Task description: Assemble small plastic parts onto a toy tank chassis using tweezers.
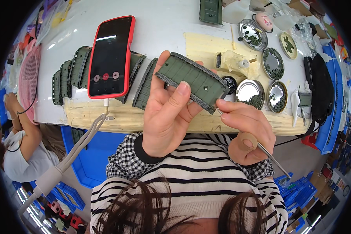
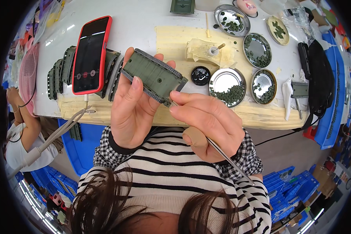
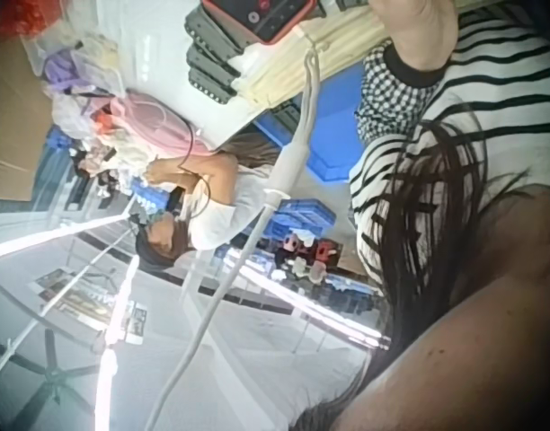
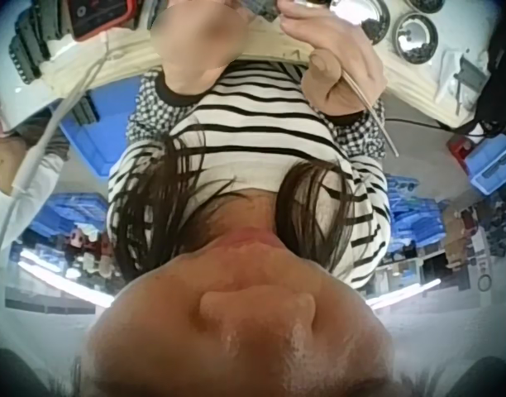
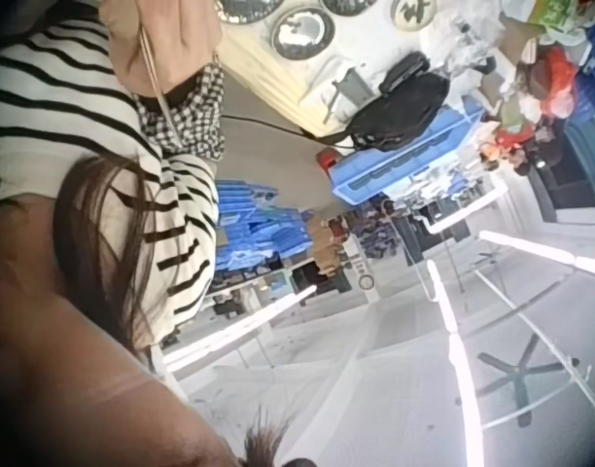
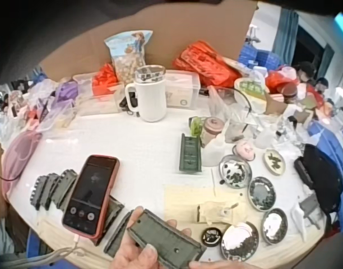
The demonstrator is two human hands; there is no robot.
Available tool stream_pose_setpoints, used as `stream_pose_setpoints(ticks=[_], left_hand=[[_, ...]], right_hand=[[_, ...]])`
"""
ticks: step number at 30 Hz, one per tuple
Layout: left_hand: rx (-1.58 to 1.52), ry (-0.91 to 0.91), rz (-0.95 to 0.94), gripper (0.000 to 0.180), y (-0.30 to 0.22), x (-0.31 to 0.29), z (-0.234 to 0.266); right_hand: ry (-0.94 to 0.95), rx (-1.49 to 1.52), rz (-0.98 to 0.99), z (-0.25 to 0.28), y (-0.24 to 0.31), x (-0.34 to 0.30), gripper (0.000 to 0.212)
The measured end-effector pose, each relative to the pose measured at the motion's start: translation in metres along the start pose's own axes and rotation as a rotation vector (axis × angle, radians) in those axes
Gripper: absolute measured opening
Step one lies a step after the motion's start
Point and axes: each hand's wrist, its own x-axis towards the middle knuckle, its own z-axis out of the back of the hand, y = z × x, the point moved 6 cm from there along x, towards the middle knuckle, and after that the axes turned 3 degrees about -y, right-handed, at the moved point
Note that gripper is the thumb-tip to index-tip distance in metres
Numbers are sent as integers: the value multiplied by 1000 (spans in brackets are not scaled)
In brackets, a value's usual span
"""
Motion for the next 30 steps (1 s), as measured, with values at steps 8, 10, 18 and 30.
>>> stream_pose_setpoints(ticks=[8, 10, 18, 30], left_hand=[[11, 10, -3, 54, 1, 0, -1], [10, 12, -2, 54, 2, 0, -2], [5, -6, 13, 53, 3, 0, 1], [-253, -18, 211, 48, 4, -4, 7]], right_hand=[[1, -28, 43, 0, 1, -3, 31], [-5, -24, 53, 0, 1, -3, 32], [-44, 91, 10, 4, -1, -4, 29], [-394, 158, 255, 19, 3, -12, 52]])
